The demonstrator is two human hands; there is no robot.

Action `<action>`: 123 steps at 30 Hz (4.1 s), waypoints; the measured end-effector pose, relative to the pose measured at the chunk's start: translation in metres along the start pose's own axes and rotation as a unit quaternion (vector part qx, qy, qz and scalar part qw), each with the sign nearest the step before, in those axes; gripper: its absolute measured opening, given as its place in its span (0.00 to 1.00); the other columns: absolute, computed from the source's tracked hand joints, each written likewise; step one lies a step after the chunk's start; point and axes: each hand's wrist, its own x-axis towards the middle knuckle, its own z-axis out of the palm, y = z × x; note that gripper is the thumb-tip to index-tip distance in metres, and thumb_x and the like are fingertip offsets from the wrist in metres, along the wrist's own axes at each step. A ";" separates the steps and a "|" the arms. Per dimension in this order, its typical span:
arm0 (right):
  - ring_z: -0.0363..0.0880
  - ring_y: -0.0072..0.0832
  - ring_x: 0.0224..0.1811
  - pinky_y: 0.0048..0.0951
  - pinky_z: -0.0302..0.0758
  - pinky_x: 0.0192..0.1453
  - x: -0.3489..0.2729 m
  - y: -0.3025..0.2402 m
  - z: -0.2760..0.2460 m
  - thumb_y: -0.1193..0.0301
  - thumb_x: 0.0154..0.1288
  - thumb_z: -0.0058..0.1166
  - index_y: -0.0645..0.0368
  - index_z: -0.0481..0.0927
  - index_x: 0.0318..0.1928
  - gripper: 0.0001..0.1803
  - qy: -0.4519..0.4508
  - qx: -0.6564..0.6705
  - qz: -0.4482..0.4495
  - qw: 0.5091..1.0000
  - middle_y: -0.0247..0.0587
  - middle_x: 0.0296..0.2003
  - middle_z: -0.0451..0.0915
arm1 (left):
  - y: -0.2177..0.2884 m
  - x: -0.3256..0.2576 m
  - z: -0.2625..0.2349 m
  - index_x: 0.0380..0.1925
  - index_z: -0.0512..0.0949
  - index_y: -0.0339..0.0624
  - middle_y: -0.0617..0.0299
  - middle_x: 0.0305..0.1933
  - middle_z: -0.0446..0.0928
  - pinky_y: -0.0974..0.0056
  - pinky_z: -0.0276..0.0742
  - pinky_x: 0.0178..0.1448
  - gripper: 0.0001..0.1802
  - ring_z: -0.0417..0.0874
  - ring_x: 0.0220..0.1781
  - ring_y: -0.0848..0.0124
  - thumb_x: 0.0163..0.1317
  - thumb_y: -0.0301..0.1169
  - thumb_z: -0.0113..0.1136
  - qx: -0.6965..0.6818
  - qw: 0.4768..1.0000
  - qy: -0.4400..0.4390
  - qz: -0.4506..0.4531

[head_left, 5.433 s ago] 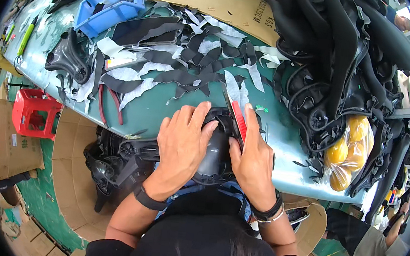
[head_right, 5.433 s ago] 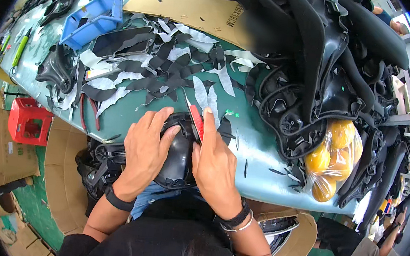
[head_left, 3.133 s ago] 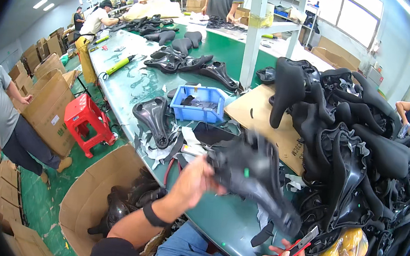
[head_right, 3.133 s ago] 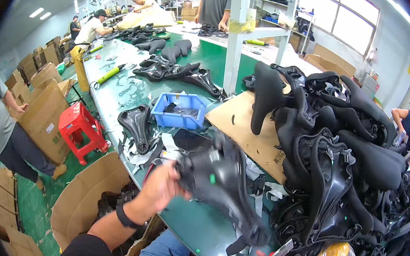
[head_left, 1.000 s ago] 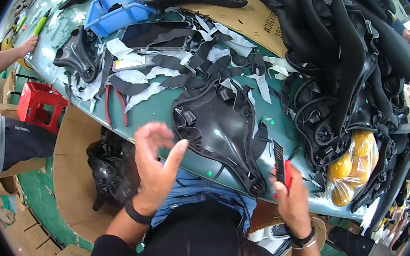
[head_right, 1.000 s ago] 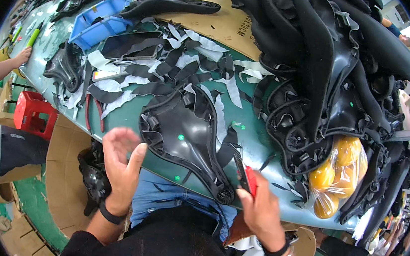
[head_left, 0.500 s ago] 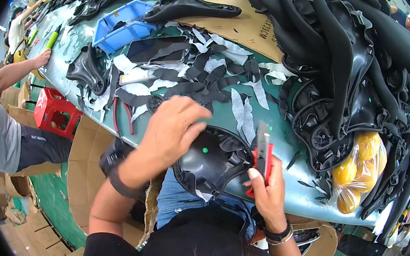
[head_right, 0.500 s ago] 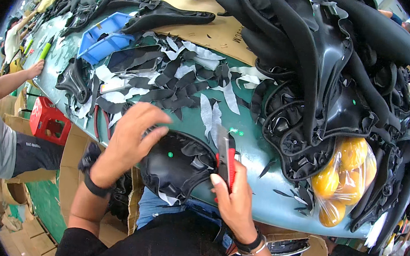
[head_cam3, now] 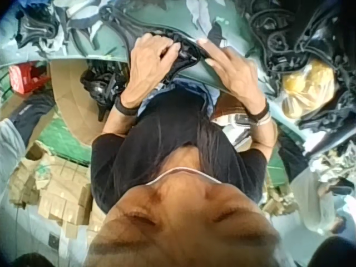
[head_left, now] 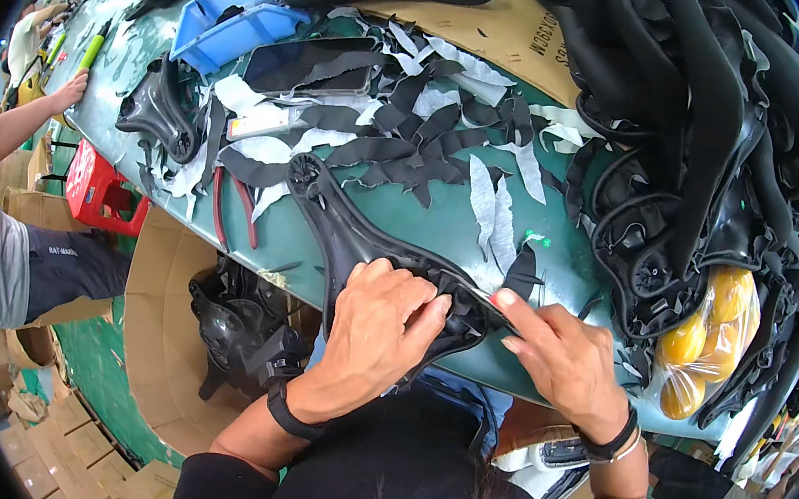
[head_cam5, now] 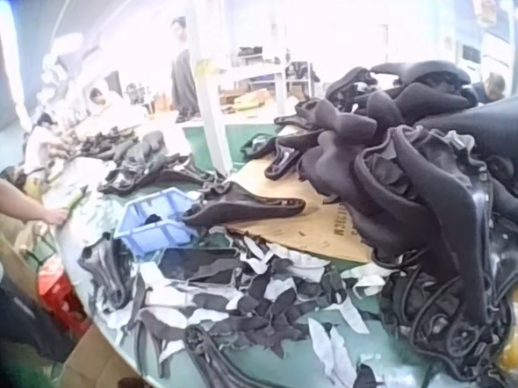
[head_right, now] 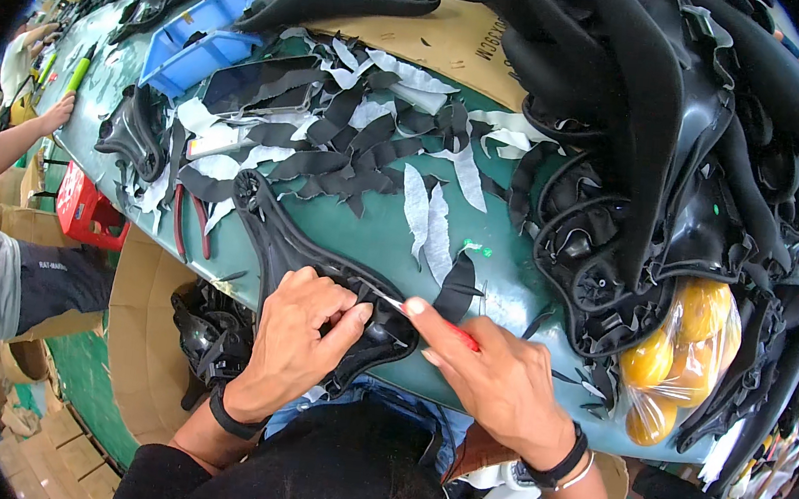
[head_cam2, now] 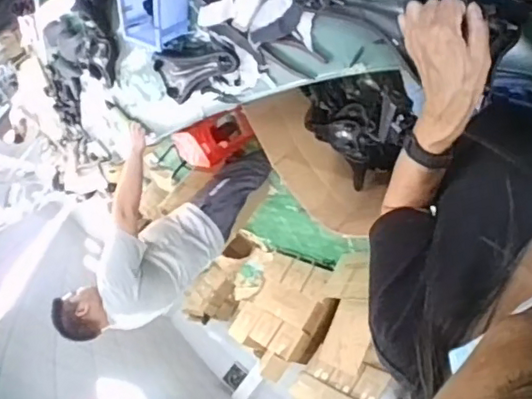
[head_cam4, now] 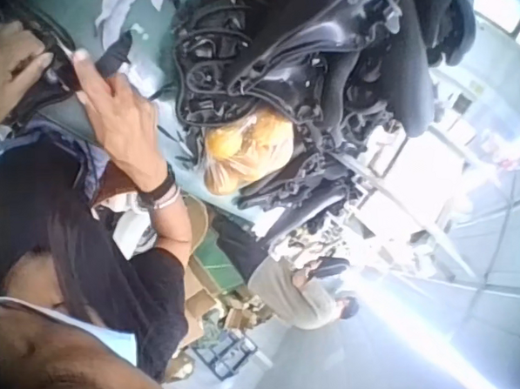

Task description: Trimming excess material from bicycle saddles using a utility knife in a manufacturing facility.

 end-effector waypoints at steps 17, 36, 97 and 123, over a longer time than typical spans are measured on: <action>0.71 0.32 0.15 0.34 0.68 0.18 0.009 0.001 -0.009 0.73 0.59 0.56 0.39 0.73 0.63 0.30 -0.057 -0.050 -0.054 0.996 0.37 0.22 0.65 | -0.008 0.002 -0.013 0.17 0.78 0.41 0.65 0.18 0.73 0.63 0.62 0.40 0.09 0.69 0.28 0.68 0.52 0.30 0.65 -0.100 0.993 -0.069 0.006; 0.77 0.46 0.20 0.44 0.73 0.22 -0.064 -0.061 0.031 0.68 0.62 0.60 0.47 0.67 0.67 0.32 0.019 -0.005 0.226 0.974 0.47 0.26 0.75 | -0.007 0.009 -0.019 0.25 0.77 0.33 0.59 0.37 0.75 0.66 0.72 0.46 0.13 0.76 0.35 0.71 0.65 0.32 0.57 -0.480 0.847 -0.129 -0.188; 0.82 0.40 0.23 0.38 0.77 0.30 -0.092 -0.095 0.056 0.67 0.70 0.50 0.62 0.52 0.70 0.34 -0.061 0.336 0.315 0.886 0.57 0.42 0.80 | 0.015 -0.089 -0.021 0.53 0.70 0.31 0.51 0.44 0.80 0.63 0.75 0.52 0.28 0.82 0.45 0.67 0.58 0.35 0.69 -0.185 0.929 0.122 -0.297; 0.78 0.21 0.39 0.27 0.77 0.45 0.020 -0.042 0.028 0.75 0.64 0.57 0.65 0.61 0.62 0.28 0.114 0.607 0.189 0.764 0.36 0.40 0.73 | 0.012 -0.061 0.007 0.53 0.72 0.33 0.53 0.46 0.79 0.62 0.78 0.53 0.21 0.82 0.46 0.66 0.73 0.42 0.48 -0.564 0.723 -0.022 -0.398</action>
